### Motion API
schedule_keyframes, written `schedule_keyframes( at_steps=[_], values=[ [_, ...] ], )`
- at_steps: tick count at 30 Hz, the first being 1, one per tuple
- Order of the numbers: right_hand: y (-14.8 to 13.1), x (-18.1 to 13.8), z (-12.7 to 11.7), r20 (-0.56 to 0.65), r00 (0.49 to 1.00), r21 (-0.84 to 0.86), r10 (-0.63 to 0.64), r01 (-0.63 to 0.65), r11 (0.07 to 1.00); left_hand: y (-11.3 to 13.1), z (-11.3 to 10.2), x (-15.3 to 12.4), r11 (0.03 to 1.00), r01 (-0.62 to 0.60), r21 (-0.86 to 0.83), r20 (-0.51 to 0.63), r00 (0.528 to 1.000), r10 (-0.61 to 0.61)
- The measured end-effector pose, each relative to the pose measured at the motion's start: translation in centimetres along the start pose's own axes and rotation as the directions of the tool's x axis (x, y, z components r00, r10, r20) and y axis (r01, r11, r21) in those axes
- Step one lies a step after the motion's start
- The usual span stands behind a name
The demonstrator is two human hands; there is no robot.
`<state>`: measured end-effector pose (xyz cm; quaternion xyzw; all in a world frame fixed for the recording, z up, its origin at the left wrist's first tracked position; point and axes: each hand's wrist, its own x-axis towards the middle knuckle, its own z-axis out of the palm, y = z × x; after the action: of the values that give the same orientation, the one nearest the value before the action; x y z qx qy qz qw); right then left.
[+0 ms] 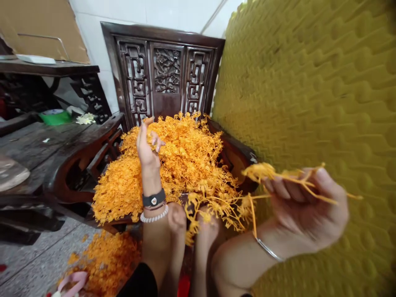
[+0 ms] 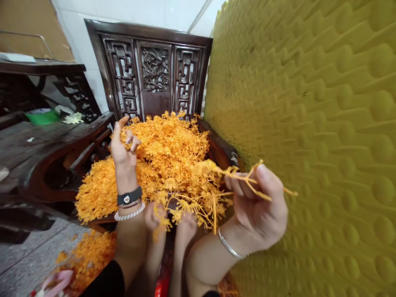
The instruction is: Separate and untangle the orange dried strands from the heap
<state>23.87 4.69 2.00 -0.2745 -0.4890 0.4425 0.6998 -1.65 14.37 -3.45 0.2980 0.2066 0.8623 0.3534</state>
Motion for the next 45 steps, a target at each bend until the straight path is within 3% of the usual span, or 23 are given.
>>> schedule_keyframes(
  at_steps=[4,7,10,13,16,19,22,25,28,30,33,37,40,43,45],
  values=[
    [1.3,2.0,1.5,0.033,0.995,0.225,0.096,-0.101,0.969,0.6,2.9,-2.2,0.990,0.140,-0.031,0.215,0.968,-0.130],
    [2.1,2.1,2.6,0.085,0.982,0.261,0.171,-0.187,0.947,0.1,4.9,-3.8,0.986,0.163,0.020,0.315,0.935,-0.161],
    [2.7,2.1,3.5,0.110,0.966,0.260,0.234,-0.255,0.931,0.1,5.7,-5.0,1.000,-0.028,0.007,0.352,0.936,0.024],
    [3.1,2.3,4.2,0.102,0.972,0.239,0.211,-0.230,0.944,0.9,5.9,-6.0,0.959,-0.272,0.076,0.462,0.862,0.208],
    [3.6,2.4,4.7,0.157,0.966,0.180,0.206,-0.233,0.956,1.6,6.2,-6.8,0.863,-0.418,0.283,0.527,0.820,0.224],
    [4.1,2.5,5.3,0.220,0.943,0.146,0.248,-0.283,0.948,1.7,6.5,-7.0,0.802,-0.465,0.376,0.558,0.804,0.205],
    [4.3,2.4,5.8,0.155,0.974,0.125,0.165,-0.185,0.975,1.2,6.4,-6.7,0.769,-0.510,0.385,0.546,0.798,0.256],
    [4.0,1.9,6.0,0.014,0.990,0.083,-0.141,0.139,0.987,0.9,6.0,-6.2,0.711,-0.548,0.440,0.517,0.802,0.298],
    [3.3,1.1,5.7,0.111,0.953,-0.056,-0.282,0.289,0.956,1.0,5.8,-5.9,0.676,-0.563,0.476,0.539,0.794,0.281],
    [3.2,0.7,5.4,0.213,0.947,-0.234,-0.240,0.287,0.929,1.1,5.9,-6.0,0.673,-0.562,0.482,0.563,0.787,0.254],
    [3.5,0.7,5.2,0.248,0.956,-0.483,-0.154,0.260,0.836,1.3,6.0,-6.1,0.675,-0.565,0.474,0.590,0.774,0.233],
    [3.8,0.9,5.2,0.350,0.937,-0.611,-0.009,0.236,0.756,1.3,5.8,-6.0,0.664,-0.581,0.471,0.626,0.751,0.212],
    [3.3,0.7,5.1,0.418,0.905,-0.541,0.077,0.180,0.821,1.2,5.8,-6.4,0.657,-0.607,0.447,0.624,0.738,0.258],
    [3.5,0.3,5.4,0.533,0.840,-0.306,0.102,0.078,0.949,1.2,6.6,-7.8,0.812,-0.503,0.294,0.469,0.817,0.336],
    [4.2,0.3,6.0,0.645,0.761,-0.062,0.074,-0.044,0.997,1.4,7.5,-8.7,0.940,-0.335,0.066,0.386,0.877,0.285]
  ],
)
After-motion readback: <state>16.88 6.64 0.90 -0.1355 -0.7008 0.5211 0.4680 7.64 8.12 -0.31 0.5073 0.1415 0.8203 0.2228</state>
